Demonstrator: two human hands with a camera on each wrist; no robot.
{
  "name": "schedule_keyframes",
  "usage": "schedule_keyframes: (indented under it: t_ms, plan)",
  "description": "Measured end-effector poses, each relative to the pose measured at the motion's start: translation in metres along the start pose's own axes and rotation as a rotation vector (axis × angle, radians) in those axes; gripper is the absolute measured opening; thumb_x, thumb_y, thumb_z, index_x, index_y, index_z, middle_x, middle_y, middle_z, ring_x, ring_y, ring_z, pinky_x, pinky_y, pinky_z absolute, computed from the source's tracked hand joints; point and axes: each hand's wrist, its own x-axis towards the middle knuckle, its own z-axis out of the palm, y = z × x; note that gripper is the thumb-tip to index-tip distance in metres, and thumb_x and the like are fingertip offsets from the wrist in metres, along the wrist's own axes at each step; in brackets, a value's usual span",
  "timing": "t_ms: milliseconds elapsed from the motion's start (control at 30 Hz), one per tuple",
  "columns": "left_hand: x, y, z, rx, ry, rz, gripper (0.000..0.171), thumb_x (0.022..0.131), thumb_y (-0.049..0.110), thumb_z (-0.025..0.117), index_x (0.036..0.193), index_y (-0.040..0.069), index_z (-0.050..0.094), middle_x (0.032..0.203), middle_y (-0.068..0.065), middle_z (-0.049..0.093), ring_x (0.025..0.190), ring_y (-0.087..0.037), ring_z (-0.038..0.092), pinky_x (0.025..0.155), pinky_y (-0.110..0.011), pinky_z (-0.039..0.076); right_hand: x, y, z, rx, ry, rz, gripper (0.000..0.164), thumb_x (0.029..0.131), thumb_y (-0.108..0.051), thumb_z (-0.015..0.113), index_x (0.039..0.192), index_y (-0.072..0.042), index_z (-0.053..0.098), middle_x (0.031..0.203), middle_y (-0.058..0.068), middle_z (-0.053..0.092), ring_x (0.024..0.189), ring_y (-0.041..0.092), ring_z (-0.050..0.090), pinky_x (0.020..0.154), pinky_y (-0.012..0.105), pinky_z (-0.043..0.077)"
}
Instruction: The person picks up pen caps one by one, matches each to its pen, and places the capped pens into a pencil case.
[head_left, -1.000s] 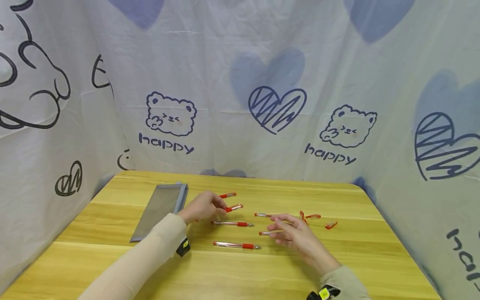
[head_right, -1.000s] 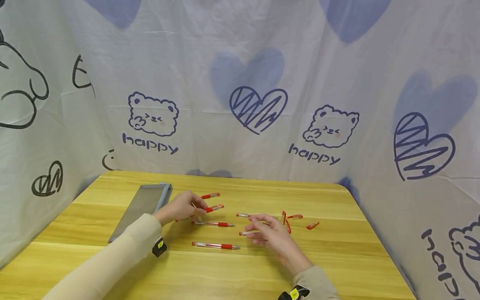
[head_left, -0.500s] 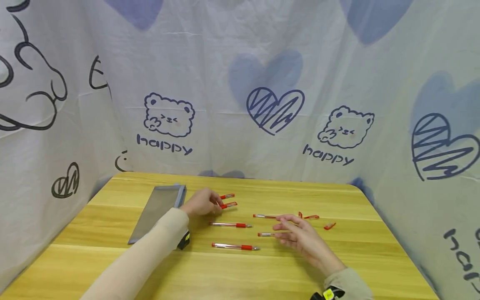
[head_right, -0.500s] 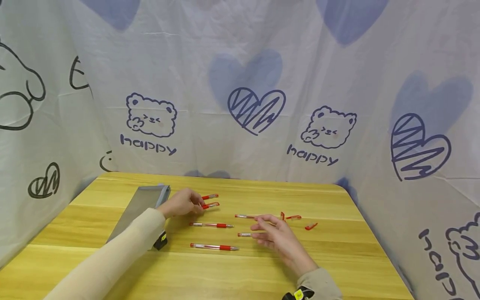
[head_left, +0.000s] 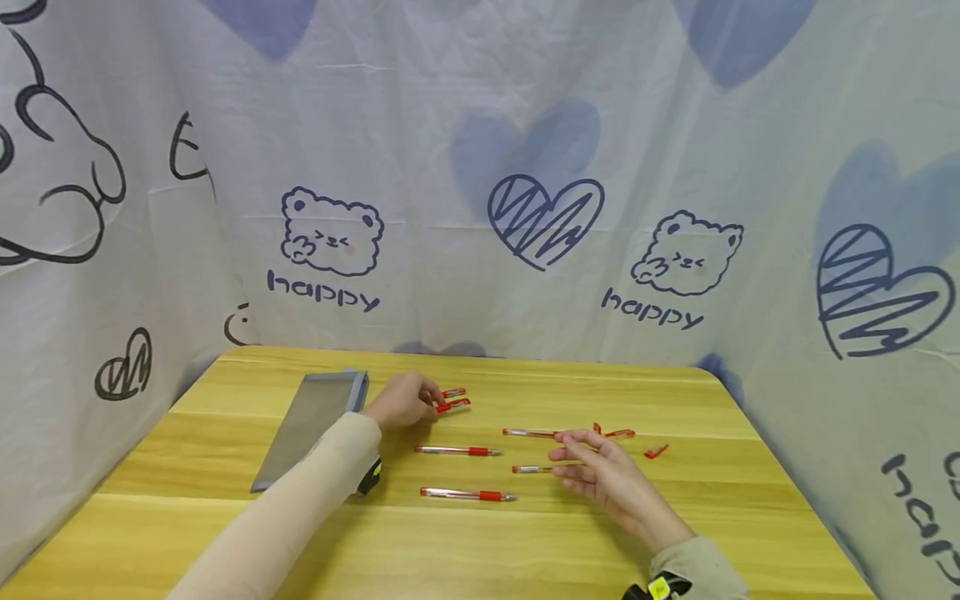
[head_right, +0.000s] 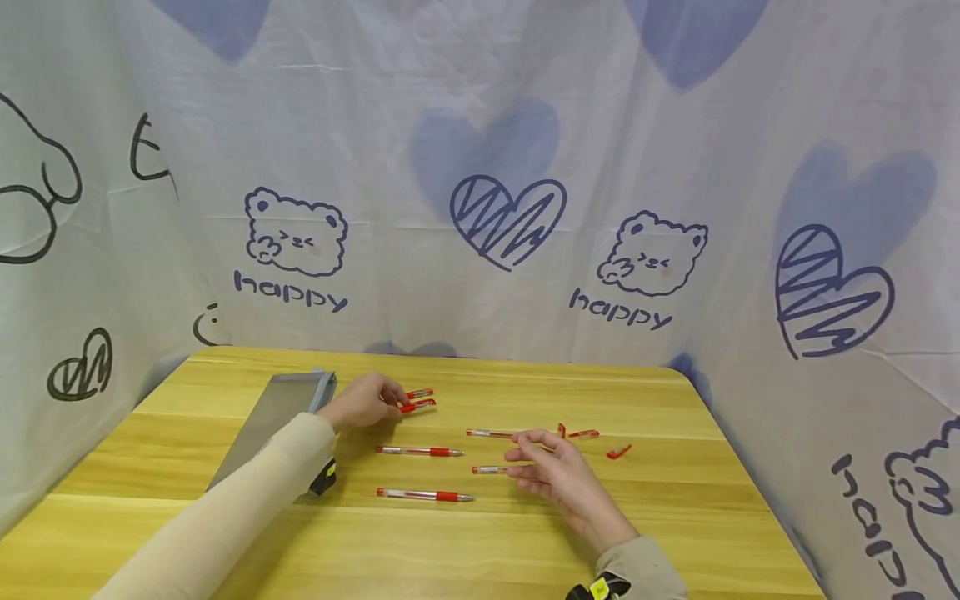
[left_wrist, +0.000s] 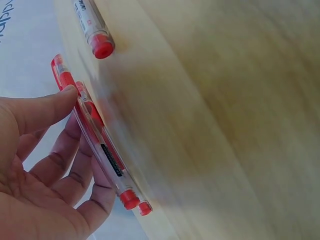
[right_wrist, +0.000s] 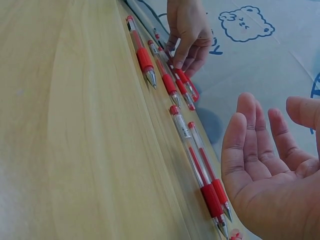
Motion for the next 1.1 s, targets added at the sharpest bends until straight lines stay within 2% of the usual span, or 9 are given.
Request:
schedule_keyframes:
  t_ms: [267, 467, 667, 900, 1100]
  plan:
    - [0.005, -0.005, 0.001, 0.028, 0.041, 0.02, 0.022, 0.09, -0.004, 0.074, 0.107, 0.007, 0.083, 0.106, -0.011, 0.079, 0.101, -0.027, 0.071, 0.096, -0.048, 0.059, 0.0, 0.0, 0.0, 0.0, 0.02, 0.009, 0.045, 0.112, -0.037, 0.059, 0.143, -0.005, 0.054, 0.113, -0.002, 0.074, 0.097, 0.009, 0.075, 0.083, 0.023, 0.061]
    - [0.002, -0.003, -0.004, 0.017, 0.083, 0.017, 0.023, 0.09, -0.002, 0.073, 0.109, 0.006, 0.083, 0.103, -0.01, 0.079, 0.093, -0.023, 0.067, 0.089, -0.044, 0.058, -0.002, -0.002, -0.002, 0.0, 0.018, 0.001, 0.04, 0.112, -0.036, 0.058, 0.139, -0.006, 0.056, 0.112, -0.003, 0.074, 0.098, 0.009, 0.075, 0.084, 0.024, 0.061]
    - [-0.004, 0.0, -0.01, 0.028, 0.075, 0.013, 0.024, 0.093, -0.002, 0.07, 0.112, 0.006, 0.083, 0.1, -0.007, 0.076, 0.09, -0.021, 0.064, 0.086, -0.04, 0.056, 0.0, -0.002, -0.006, -0.009, 0.011, -0.009, 0.036, 0.113, -0.036, 0.057, 0.136, -0.008, 0.057, 0.111, -0.005, 0.074, 0.098, 0.009, 0.075, 0.085, 0.025, 0.061]
    - [-0.01, 0.002, -0.012, -0.016, 0.058, 0.022, 0.021, 0.096, 0.001, 0.074, 0.115, 0.006, 0.083, 0.1, -0.006, 0.077, 0.088, -0.02, 0.064, 0.083, -0.036, 0.057, 0.002, -0.002, -0.006, -0.011, 0.009, -0.006, 0.044, 0.113, -0.037, 0.057, 0.143, -0.005, 0.055, 0.114, -0.003, 0.073, 0.098, 0.01, 0.075, 0.085, 0.025, 0.061]
    - [-0.014, 0.003, -0.011, -0.032, 0.036, 0.059, 0.022, 0.097, 0.0, 0.074, 0.117, 0.005, 0.082, 0.103, -0.007, 0.078, 0.091, -0.019, 0.066, 0.082, -0.034, 0.057, 0.001, -0.004, -0.006, -0.004, 0.009, -0.007, 0.041, 0.113, -0.037, 0.056, 0.141, -0.007, 0.056, 0.113, -0.005, 0.073, 0.097, 0.008, 0.075, 0.085, 0.025, 0.061]
